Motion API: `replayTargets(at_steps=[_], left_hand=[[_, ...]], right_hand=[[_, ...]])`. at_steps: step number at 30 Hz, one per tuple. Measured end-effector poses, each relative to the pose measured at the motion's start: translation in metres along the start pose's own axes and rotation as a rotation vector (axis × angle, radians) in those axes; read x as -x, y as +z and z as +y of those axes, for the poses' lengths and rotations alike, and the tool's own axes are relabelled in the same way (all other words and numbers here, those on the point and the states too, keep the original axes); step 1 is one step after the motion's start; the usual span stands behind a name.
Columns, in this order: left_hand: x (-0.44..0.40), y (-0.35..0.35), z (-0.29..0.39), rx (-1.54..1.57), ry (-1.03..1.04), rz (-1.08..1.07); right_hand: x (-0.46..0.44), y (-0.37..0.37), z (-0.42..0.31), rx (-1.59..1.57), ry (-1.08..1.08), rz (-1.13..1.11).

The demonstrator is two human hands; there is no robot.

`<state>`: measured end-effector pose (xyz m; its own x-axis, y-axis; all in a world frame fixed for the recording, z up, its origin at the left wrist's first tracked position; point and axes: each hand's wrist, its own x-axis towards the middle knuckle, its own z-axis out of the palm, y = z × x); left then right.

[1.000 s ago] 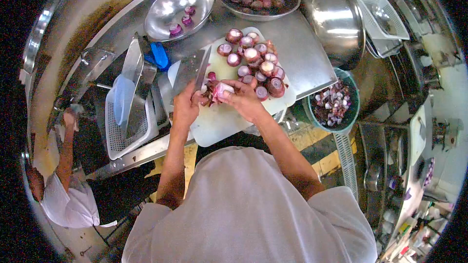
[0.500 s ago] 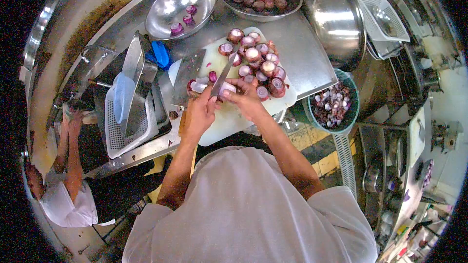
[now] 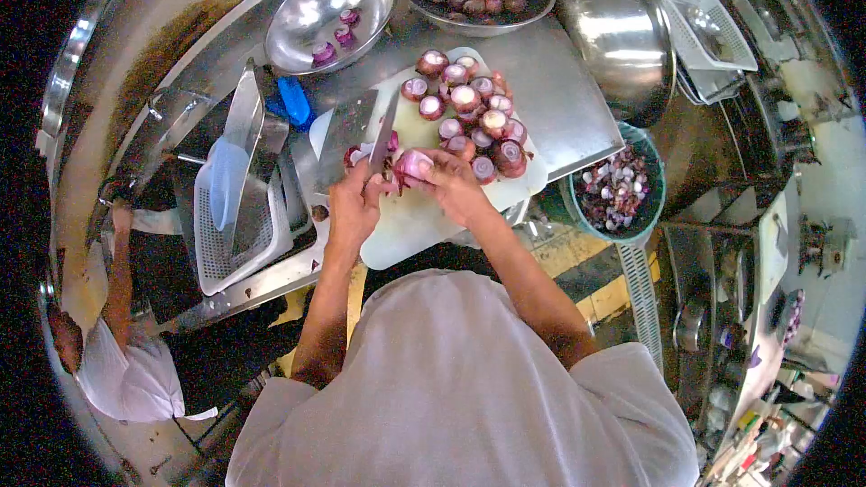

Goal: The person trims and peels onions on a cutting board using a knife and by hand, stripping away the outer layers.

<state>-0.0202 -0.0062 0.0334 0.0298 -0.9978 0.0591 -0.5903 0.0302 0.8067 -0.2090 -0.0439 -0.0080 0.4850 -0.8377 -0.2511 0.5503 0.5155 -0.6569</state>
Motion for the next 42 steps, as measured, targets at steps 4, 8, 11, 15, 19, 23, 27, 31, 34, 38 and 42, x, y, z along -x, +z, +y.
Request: replayTargets(at_steps=[4,8,11,15,19,23,27,31,34,38,42], left_hand=[[0.006,-0.004,0.031,-0.110,0.131,-0.079],[0.007,0.013,0.029,-0.173,0.219,0.017],[0.009,0.022,0.026,-0.251,0.261,0.091],[0.009,0.027,0.029,-0.306,0.028,-0.012],[0.005,0.032,0.017,-0.326,0.050,0.024],[0.005,0.034,0.013,-0.272,0.025,0.055],[0.002,0.032,0.006,-0.182,-0.020,0.080],[0.001,0.028,0.004,-0.179,-0.020,0.096],[0.005,0.023,0.016,-0.265,0.011,0.106],[0.002,0.021,0.017,-0.237,0.032,0.083],[-0.017,0.014,-0.020,-0.185,-0.014,0.222]], right_hand=[[-0.003,-0.006,0.006,-0.137,0.017,0.098],[-0.005,-0.004,0.012,-0.102,0.019,0.124],[-0.005,-0.001,0.013,-0.066,0.014,0.151],[-0.003,0.009,0.010,0.024,0.018,0.212],[-0.003,0.007,0.015,0.045,0.011,0.227],[0.000,0.002,0.016,0.068,0.006,0.199],[0.003,-0.003,0.022,0.062,-0.068,0.117],[0.008,-0.004,0.014,-0.062,-0.004,-0.023],[0.006,-0.003,0.002,-0.164,0.105,-0.038],[0.000,0.006,0.006,0.067,0.094,0.122],[0.004,0.008,0.002,0.039,0.057,-0.021]])
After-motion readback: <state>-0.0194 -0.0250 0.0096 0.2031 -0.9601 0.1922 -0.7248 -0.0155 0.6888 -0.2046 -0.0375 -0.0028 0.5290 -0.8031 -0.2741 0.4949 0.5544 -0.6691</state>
